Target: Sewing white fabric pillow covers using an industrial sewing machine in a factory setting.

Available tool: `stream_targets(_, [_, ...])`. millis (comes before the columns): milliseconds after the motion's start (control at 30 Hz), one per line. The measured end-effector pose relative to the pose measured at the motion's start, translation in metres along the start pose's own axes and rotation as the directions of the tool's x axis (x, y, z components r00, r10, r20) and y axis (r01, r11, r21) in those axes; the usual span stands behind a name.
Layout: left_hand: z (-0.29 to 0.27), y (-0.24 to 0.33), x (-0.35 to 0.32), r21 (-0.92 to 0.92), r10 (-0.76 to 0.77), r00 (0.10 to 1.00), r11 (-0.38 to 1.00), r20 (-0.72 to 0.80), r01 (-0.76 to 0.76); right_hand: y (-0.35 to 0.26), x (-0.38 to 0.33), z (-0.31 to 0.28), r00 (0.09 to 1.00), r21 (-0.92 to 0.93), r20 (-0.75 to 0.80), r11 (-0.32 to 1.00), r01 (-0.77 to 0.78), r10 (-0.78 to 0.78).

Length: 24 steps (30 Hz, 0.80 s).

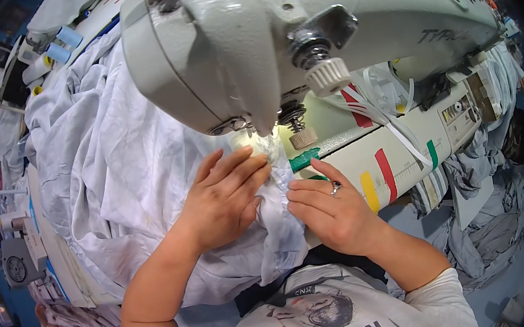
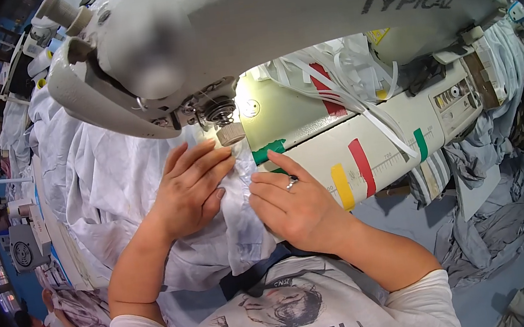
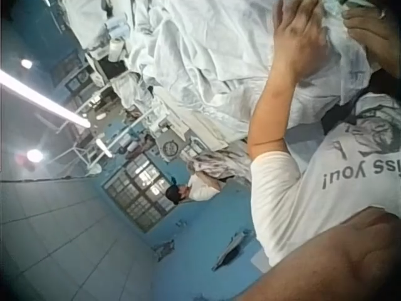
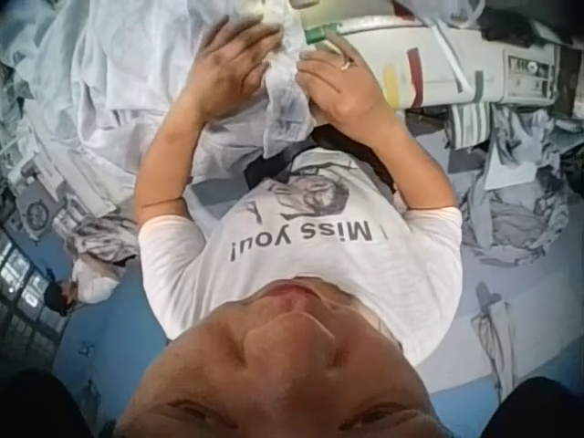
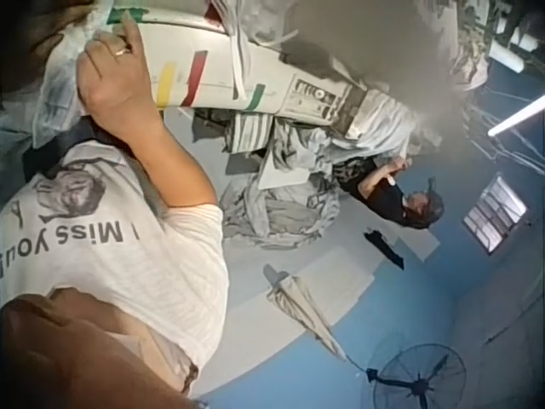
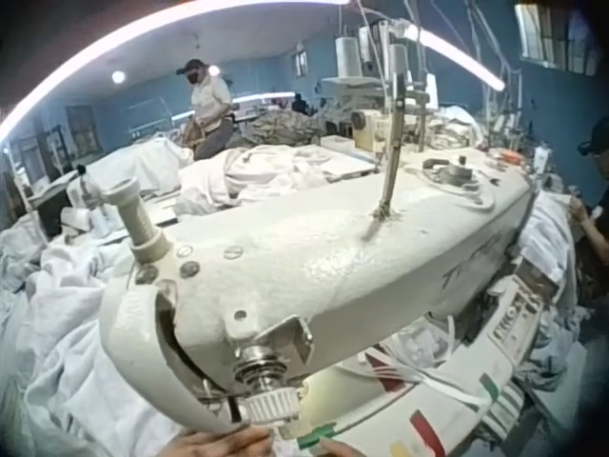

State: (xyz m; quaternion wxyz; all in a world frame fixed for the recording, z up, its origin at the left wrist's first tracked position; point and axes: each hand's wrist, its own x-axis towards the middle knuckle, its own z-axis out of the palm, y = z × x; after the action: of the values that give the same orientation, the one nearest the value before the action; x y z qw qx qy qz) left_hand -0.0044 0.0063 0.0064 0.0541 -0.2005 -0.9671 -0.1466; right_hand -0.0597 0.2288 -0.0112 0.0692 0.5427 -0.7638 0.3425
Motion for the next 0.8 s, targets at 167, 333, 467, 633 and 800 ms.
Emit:
stream_targets(167, [0.006, -0.006, -0.001, -0.175, 0.020, 1.000, 0.984, 0.017, -0.016, 0.006, -0.006, -0.003, 0.999, -0.008, 0.034, 0.999, 0.032, -0.031])
stream_targets(333, [-0.002, -0.008, -0.002, -0.194, 0.030, 0.999, 0.981, 0.026, -0.024, 0.002, -0.003, -0.002, 0.996, -0.023, 0.076, 0.999, 0.049, -0.048])
stream_targets(467, [0.001, -0.014, -0.002, -0.237, 0.061, 0.998, 0.970, 0.033, -0.051, 0.004, -0.001, -0.002, 0.992, -0.020, 0.108, 0.997, 0.070, -0.067])
stream_targets(633, [0.002, -0.027, 0.005, -0.170, 0.079, 0.997, 0.982, -0.026, -0.082, 0.012, 0.009, 0.000, 0.991, -0.033, 0.114, 0.997, 0.070, -0.066])
stream_targets(800, [-0.002, -0.038, 0.007, -0.161, 0.097, 0.993, 0.981, -0.065, -0.106, 0.017, 0.017, 0.002, 0.989, -0.042, 0.123, 0.995, 0.088, -0.082])
